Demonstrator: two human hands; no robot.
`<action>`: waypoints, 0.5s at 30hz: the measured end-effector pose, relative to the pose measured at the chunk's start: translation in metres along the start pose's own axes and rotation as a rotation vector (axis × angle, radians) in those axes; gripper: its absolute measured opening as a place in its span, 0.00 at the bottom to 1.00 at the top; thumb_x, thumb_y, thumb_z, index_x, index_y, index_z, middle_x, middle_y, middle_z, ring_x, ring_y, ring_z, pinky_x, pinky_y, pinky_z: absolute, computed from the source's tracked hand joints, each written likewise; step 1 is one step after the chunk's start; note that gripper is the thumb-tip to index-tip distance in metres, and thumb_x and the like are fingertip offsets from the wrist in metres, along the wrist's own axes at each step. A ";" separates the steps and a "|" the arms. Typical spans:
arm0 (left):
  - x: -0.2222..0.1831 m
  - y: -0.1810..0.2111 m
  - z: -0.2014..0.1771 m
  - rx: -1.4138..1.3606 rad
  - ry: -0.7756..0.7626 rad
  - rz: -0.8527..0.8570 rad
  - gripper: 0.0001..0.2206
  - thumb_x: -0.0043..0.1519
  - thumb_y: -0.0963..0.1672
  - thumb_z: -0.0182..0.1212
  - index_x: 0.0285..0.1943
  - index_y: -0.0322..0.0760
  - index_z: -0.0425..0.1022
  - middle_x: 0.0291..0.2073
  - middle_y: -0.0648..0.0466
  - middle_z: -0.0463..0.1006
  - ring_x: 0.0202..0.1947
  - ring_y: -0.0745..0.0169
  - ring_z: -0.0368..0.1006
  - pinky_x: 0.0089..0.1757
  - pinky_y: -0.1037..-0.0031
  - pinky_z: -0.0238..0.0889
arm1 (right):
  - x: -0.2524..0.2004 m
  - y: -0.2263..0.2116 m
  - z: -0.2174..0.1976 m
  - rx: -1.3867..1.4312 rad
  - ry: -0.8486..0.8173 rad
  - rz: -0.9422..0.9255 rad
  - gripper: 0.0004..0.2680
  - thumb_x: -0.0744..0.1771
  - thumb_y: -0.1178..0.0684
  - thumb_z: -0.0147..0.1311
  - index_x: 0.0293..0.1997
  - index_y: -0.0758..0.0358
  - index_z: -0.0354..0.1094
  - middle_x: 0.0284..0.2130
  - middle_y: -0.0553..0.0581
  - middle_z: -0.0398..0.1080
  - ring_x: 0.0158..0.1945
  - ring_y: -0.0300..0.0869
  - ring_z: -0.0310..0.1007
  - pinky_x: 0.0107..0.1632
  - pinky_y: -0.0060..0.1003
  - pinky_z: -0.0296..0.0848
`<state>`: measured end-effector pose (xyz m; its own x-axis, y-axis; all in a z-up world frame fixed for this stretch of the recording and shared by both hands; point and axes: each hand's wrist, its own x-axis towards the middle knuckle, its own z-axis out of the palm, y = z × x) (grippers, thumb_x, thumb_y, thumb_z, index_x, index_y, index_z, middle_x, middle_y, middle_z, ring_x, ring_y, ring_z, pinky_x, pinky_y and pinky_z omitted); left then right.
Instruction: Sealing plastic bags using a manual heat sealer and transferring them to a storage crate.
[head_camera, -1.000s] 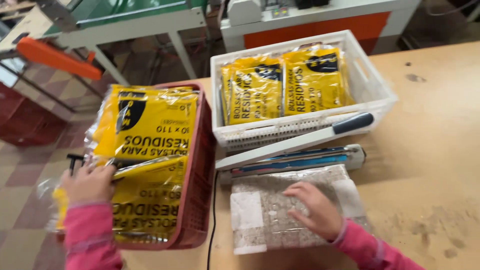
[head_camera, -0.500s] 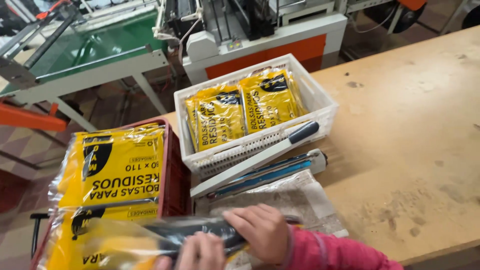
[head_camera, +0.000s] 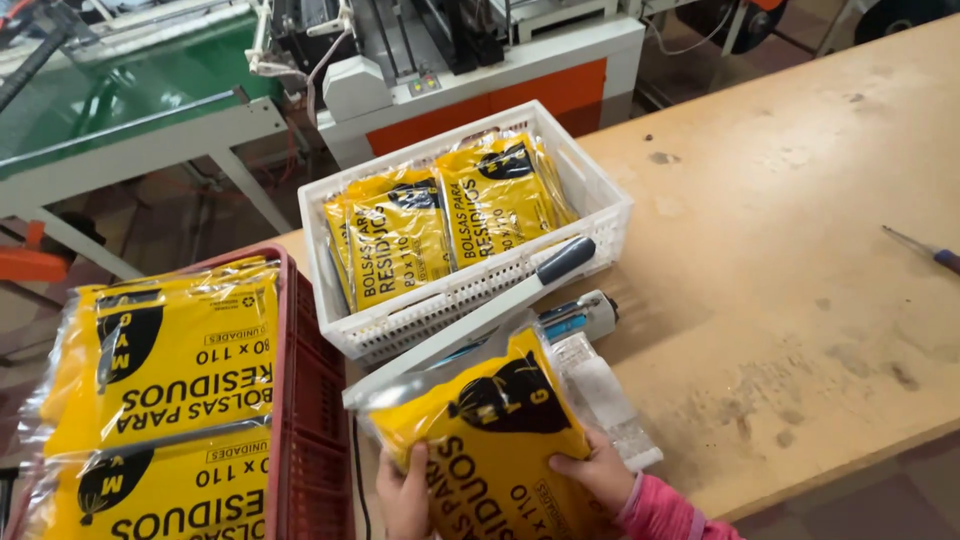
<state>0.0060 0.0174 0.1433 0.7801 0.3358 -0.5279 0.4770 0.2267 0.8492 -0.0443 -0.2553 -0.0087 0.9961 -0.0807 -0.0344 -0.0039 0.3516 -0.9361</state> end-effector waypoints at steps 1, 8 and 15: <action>0.026 -0.016 0.006 0.055 -0.072 0.115 0.24 0.59 0.47 0.62 0.65 0.35 0.75 0.53 0.45 0.81 0.53 0.49 0.77 0.49 0.62 0.69 | 0.007 0.009 -0.012 -0.213 0.076 0.131 0.23 0.58 0.54 0.73 0.56 0.65 0.71 0.47 0.58 0.79 0.48 0.45 0.78 0.52 0.39 0.77; 0.188 -0.159 0.024 0.564 -0.090 0.538 0.17 0.67 0.55 0.58 0.41 0.40 0.78 0.36 0.46 0.83 0.48 0.45 0.78 0.47 0.55 0.72 | 0.063 -0.032 0.003 -0.492 0.235 0.283 0.33 0.64 0.42 0.65 0.68 0.84 0.55 0.63 0.84 0.61 0.70 0.66 0.57 0.72 0.56 0.58; 0.154 -0.100 0.039 0.835 0.104 0.378 0.14 0.68 0.54 0.53 0.44 0.52 0.81 0.37 0.53 0.85 0.45 0.47 0.81 0.48 0.59 0.73 | 0.168 0.037 -0.068 -0.985 0.253 0.312 0.16 0.65 0.30 0.57 0.50 0.41 0.79 0.45 0.46 0.80 0.56 0.47 0.76 0.59 0.42 0.74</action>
<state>0.0942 0.0111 -0.0220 0.9224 0.3432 -0.1774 0.3669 -0.6346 0.6802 0.1170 -0.3192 -0.0727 0.8920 -0.3488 -0.2876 -0.4381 -0.5104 -0.7400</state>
